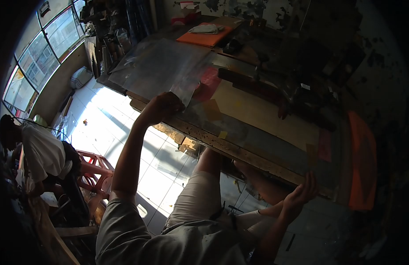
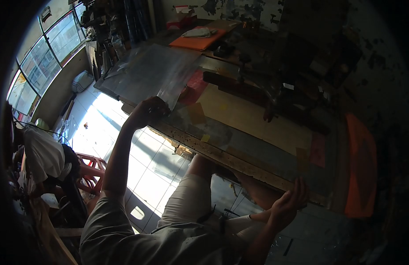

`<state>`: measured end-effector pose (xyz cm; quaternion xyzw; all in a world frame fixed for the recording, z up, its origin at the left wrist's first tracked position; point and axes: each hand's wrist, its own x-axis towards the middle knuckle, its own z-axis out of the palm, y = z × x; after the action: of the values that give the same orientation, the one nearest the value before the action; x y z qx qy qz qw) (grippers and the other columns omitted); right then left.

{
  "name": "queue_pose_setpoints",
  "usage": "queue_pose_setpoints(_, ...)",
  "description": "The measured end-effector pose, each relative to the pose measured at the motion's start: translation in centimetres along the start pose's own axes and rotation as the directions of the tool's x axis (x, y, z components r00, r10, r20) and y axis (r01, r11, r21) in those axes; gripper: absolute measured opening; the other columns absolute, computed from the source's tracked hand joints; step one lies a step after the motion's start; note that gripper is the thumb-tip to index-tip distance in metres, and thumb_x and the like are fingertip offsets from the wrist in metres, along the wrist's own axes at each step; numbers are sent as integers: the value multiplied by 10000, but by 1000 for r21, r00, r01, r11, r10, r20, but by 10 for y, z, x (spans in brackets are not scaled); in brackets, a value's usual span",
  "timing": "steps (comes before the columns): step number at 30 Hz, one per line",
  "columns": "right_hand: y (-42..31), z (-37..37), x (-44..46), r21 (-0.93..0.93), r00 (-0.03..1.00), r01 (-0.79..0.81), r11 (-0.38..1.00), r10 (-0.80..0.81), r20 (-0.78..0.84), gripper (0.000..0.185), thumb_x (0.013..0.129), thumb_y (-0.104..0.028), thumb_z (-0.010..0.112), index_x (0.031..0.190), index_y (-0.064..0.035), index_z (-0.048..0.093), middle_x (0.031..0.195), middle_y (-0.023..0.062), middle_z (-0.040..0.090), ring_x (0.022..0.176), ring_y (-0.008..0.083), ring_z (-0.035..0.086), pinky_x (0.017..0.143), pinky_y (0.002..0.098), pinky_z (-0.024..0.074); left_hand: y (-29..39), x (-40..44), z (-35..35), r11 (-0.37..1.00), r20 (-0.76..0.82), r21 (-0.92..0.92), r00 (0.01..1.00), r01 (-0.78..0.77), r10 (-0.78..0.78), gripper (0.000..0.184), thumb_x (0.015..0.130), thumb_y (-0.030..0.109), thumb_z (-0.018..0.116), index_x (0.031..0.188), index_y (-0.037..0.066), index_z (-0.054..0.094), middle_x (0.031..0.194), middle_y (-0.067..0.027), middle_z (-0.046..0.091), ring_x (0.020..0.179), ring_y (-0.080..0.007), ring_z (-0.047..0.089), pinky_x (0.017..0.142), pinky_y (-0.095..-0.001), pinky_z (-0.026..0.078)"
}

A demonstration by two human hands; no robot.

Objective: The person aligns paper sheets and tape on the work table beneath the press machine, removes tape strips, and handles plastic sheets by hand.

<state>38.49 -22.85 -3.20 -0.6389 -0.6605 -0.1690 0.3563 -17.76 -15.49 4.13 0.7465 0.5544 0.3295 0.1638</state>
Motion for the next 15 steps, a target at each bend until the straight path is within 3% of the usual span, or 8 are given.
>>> queue_pose_setpoints(2,0,1,0,21,1000,-6,1000,5,6,510,1160,-336,273,1410,-33,598,1439,144,628,1389,364,545,1232,596,289,2,-1,1,994,-13,-54,996,93,-94,191,947,95,740,1129,51,778,1073,-74,716,1029,-212,694,948,-351,544)
queue_pose_setpoints(5,0,1,0,32,1000,-5,999,5,1,511,1160,-334,269,1400,-27,599,1429,148,631,1377,366,557,1229,596,301,0,-1,-1,968,-38,-129,975,214,-220,209,959,124,737,1156,59,767,1105,-81,717,1077,-222,697,961,-360,543)
queue_pose_setpoints(8,0,2,1,17,1000,10,1000,-9,-15,513,1160,-329,260,1391,-23,600,1419,152,634,1370,371,563,1225,599,312,2,6,-15,975,-352,78,920,210,-171,202,964,143,732,1145,63,771,1144,-104,715,1114,-256,693,981,-378,537)
queue_pose_setpoints(9,0,2,1,7,1000,15,1000,-15,-14,524,1161,-341,258,1386,-19,605,1416,149,636,1364,377,561,1209,585,337,-15,6,-30,921,-439,338,898,192,-26,228,958,186,741,1151,67,770,1192,-125,702,1168,-303,667,1023,-419,519)
queue_pose_setpoints(11,1,0,2,-14,1000,22,1000,-22,-9,547,1161,-363,254,1375,-13,615,1412,144,639,1352,391,556,1176,556,386,-39,4,-52,738,-627,523,779,427,-6,293,921,269,780,1152,89,770,1243,-117,679,1214,-357,607,1052,-491,484)
queue_pose_setpoints(13,-1,-2,3,-13,1000,24,1000,-25,-3,526,1160,-335,253,1374,-10,607,1408,152,637,1352,385,563,1196,580,363,-64,-1,-68,610,-727,483,676,629,-121,457,885,384,799,1215,72,748,1272,-182,627,1267,-397,555,1071,-510,459)
queue_pose_setpoints(15,-1,-1,3,-16,999,33,999,-33,-15,514,1159,-319,253,1370,-7,604,1401,158,639,1346,383,569,1201,590,358,-73,-1,-75,498,-769,542,639,677,-33,511,885,411,802,1236,45,734,1280,-191,617,1266,-407,557,1065,-517,464)
